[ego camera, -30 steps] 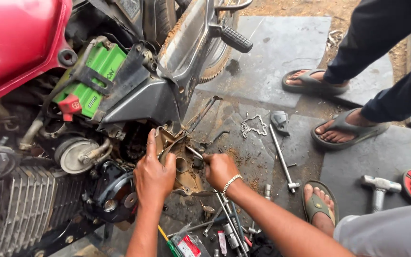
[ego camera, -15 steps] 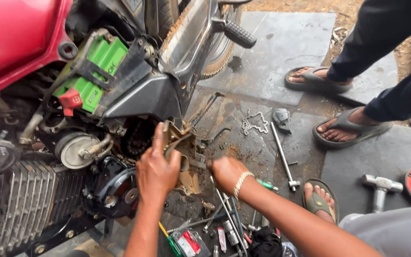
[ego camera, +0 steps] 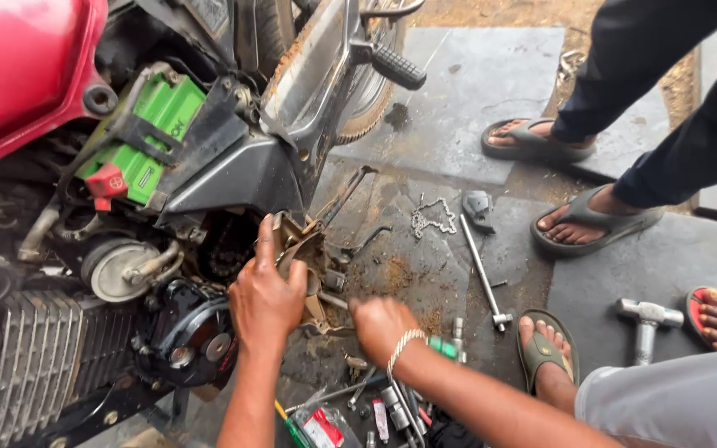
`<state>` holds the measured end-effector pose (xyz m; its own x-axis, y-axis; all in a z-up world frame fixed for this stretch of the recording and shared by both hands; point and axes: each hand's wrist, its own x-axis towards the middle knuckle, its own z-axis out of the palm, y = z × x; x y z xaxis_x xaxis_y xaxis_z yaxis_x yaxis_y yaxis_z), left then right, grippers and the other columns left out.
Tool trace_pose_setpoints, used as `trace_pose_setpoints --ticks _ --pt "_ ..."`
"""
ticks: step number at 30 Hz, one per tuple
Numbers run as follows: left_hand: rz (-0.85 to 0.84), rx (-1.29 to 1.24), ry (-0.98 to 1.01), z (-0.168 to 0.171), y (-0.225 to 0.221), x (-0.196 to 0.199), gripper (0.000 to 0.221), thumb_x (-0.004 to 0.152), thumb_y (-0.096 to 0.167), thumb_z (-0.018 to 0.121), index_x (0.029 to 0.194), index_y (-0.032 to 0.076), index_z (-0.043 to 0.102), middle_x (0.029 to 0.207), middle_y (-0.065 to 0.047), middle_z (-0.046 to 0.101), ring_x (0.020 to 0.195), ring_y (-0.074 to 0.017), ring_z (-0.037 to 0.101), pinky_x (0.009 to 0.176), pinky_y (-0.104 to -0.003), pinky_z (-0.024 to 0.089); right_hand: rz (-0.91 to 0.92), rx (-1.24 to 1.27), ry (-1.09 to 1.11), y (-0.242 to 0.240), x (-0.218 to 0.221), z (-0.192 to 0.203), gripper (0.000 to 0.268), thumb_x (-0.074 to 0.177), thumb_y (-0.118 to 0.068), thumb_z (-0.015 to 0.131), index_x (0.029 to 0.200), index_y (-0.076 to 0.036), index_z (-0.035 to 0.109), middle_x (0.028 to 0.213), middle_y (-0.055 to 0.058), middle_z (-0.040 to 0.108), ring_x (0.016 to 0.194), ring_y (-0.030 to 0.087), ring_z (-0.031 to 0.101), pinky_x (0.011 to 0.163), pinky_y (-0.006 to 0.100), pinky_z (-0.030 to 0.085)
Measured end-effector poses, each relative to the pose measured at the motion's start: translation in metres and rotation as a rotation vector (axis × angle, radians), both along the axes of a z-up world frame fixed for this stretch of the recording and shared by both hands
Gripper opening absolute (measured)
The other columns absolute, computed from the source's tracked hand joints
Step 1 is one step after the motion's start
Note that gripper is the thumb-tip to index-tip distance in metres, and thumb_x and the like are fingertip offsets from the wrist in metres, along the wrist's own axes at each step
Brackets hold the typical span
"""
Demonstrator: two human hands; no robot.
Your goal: Repairing and reassembling parts of a motorcycle engine and sprocket cover area.
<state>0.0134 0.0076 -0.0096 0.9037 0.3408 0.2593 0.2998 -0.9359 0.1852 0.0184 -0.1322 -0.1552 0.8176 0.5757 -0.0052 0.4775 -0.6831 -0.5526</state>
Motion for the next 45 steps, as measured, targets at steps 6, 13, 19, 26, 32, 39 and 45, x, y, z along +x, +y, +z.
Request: trace_pose_setpoints --ticks 6,13,19,26,32,39,45 --pt "-0.091 0.029 -0.064 -0.001 0.002 0.0 0.075 0.085 0.033 0.06 0.155 0.017 0.042 0.099 -0.03 0.072 0.085 -0.0501 0.069 0.078 -0.059 0.054 0.02 0.058 -0.251 -0.009 0.023 0.001 0.02 0.09 -0.014 0.056 0.095 -0.016 0.075 0.078 0.013 0.071 0.071 0.033 0.072 0.059 0.047 0.058" --pt "-0.022 0.06 0.004 -0.003 -0.002 0.007 0.074 0.086 0.036 0.061 0.155 0.019 0.042 0.092 -0.027 0.071 0.082 -0.0483 0.07 0.074 -0.058 0.055 -0.201 0.225 0.022 -0.036 0.029 -0.077 0.023 0.091 -0.033 0.071 0.085 -0.011 0.073 0.073 0.011 0.071 0.069 0.033 0.071 0.063 0.048 0.056" --pt "-0.014 0.03 0.084 -0.003 0.002 0.011 0.079 0.086 0.034 0.061 0.16 0.02 0.037 0.082 -0.026 0.071 0.074 -0.0446 0.072 0.068 -0.057 0.057 -0.523 -0.125 0.371 -0.107 0.066 -0.284 0.031 0.093 -0.034 0.065 0.106 -0.008 0.075 0.103 0.024 0.074 0.099 0.042 0.071 0.09 0.052 0.056" --pt "-0.042 0.003 0.038 -0.003 0.001 0.008 0.081 0.084 0.036 0.067 0.158 0.022 0.038 0.085 -0.028 0.07 0.072 -0.0473 0.07 0.066 -0.058 0.056 -0.278 -0.493 0.476 -0.099 0.018 -0.335 0.029 0.094 -0.025 0.061 0.111 -0.005 0.074 0.117 0.025 0.072 0.111 0.042 0.07 0.094 0.05 0.058" --pt "-0.043 -0.089 -0.013 -0.009 0.019 0.008 0.081 0.085 0.035 0.066 0.159 0.022 0.035 0.086 -0.027 0.07 0.073 -0.0455 0.071 0.067 -0.056 0.057 -0.045 -0.532 0.634 -0.011 -0.101 -0.246 0.052 0.083 -0.045 0.079 0.117 -0.007 0.068 0.124 0.019 0.069 0.119 0.034 0.067 0.101 0.044 0.056" --pt "-0.091 -0.101 -0.105 -0.017 0.024 0.005 0.081 0.086 0.034 0.065 0.159 0.018 0.035 0.083 -0.025 0.069 0.073 -0.0444 0.071 0.065 -0.055 0.056 -0.253 -0.452 0.65 0.012 -0.171 -0.357 0.034 0.093 -0.031 0.059 0.111 -0.005 0.07 0.114 0.023 0.074 0.108 0.038 0.073 0.095 0.046 0.06" --pt "-0.047 -0.173 0.058 -0.011 0.031 0.007 0.082 0.086 0.031 0.059 0.161 0.021 0.028 0.08 -0.023 0.067 0.068 -0.0351 0.073 0.055 -0.049 0.058 -0.229 -0.254 0.551 0.021 -0.176 -0.261 0.039 0.092 -0.041 0.057 0.103 -0.005 0.066 0.104 0.022 0.073 0.1 0.041 0.07 0.091 0.052 0.055"
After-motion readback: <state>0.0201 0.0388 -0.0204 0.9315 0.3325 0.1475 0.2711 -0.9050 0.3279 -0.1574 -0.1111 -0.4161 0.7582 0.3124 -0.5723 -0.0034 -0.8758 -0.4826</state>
